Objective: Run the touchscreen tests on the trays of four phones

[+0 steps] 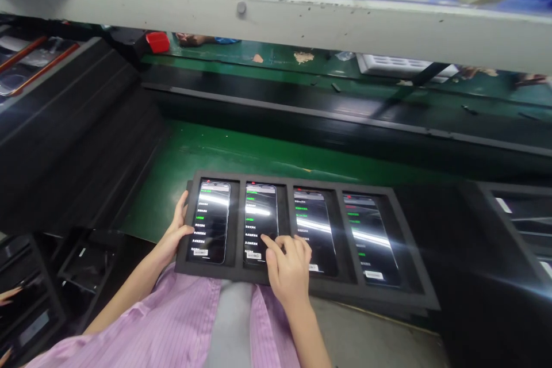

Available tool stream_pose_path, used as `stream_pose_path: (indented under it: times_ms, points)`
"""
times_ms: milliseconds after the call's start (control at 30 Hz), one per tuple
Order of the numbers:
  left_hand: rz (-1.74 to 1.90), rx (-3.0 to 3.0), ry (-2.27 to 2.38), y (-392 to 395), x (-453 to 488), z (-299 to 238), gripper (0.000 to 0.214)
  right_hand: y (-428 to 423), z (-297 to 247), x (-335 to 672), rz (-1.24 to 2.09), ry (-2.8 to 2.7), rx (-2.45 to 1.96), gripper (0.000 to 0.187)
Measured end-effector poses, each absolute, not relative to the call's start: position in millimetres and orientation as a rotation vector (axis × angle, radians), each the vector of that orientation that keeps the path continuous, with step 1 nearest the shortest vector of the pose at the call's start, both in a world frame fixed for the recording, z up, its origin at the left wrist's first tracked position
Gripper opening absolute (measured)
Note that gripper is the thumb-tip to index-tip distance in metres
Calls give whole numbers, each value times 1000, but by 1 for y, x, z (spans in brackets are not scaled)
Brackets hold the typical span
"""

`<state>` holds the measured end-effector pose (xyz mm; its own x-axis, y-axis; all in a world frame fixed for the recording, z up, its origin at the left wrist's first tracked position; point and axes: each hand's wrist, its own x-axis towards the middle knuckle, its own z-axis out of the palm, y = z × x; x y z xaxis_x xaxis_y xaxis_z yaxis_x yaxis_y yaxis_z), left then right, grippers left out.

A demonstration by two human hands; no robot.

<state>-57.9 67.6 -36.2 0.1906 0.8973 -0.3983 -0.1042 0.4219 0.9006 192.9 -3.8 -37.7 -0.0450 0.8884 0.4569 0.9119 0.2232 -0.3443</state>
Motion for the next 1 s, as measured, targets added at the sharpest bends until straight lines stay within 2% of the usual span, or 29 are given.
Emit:
stream_pose_path:
  times_ms: [333,667,867,1000]
  points:
    - [805,931,1217,68,-57,-37,91,-6,-40,196,12,-1876,-1598,43]
    - [808,1035,1300,68,-53,-38,86,-6,-35,194,-42,-1974,-1615,40]
    - [806,1047,1344,68,-56,-45,85,-2,-33,186,-84,-2051,-1844,37]
    - [809,1055,1359,69,-56,-45,86,-6,-31,186,-238,-1948,-1903,39]
